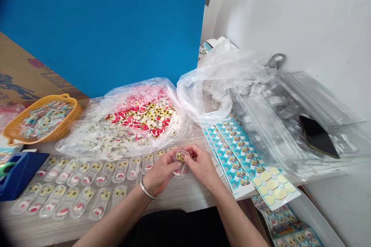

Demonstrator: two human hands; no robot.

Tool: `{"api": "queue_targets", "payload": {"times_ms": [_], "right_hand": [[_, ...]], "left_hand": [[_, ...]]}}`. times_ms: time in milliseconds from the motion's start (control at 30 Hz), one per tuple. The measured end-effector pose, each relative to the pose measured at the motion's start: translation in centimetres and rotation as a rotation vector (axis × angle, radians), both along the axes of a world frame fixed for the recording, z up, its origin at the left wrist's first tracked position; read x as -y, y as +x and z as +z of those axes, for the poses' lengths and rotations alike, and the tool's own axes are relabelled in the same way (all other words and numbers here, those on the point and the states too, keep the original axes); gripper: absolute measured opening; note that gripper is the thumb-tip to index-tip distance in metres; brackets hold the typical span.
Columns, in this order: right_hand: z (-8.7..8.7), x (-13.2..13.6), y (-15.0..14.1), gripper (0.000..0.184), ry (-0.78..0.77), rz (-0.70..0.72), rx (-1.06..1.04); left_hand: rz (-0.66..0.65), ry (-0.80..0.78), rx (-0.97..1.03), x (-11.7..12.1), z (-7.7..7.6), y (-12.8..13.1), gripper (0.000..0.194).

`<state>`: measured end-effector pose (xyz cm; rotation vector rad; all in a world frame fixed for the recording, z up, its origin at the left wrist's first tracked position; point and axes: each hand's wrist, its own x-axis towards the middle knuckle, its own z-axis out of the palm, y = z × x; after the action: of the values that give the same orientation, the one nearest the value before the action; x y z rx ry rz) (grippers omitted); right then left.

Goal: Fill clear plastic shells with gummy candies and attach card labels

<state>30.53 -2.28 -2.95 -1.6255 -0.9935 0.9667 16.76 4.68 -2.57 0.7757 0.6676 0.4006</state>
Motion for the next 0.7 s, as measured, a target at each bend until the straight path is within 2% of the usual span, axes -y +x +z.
{"api": "queue_targets", "payload": {"times_ms": [100,200,300,467,567,700], "right_hand": [[-0.3,0.6,-0.7,0.018,-0.002,-0.013,-0.008],[-1.1,1.4,-1.8,0.016,-0.025,-0.023,0.039],[-2.4,2.3,-3.2,0.018,-0.065,-0.021,0.031],[-4.2,3.4,-6.3,0.027,-0.091,0.041,-0.268],[-4.8,3.7,-8.2,0.029,-0.141,0.055,-0.352],[-5.4,3.8,-10.2,0.031,-0.159,0.019,-0.364]], "left_hand": [[0.045,0.031,-0.088,0.5,-1.0,-0.2,0.053],[0.06,0.043,-0.166,1.3,-1.6,-1.1,0.057],[0.072,0.039,-0.188,2.3,-1.9,-3.0,0.052],[0.146,0.066,-0.227,3.9,-2.1,-7.1,0.031],[0.177,0.096,-0.269,4.5,-2.4,-9.0,0.033],[0.182,0.097,-0.241,5.1,-3.3,-10.5,0.038]]}}
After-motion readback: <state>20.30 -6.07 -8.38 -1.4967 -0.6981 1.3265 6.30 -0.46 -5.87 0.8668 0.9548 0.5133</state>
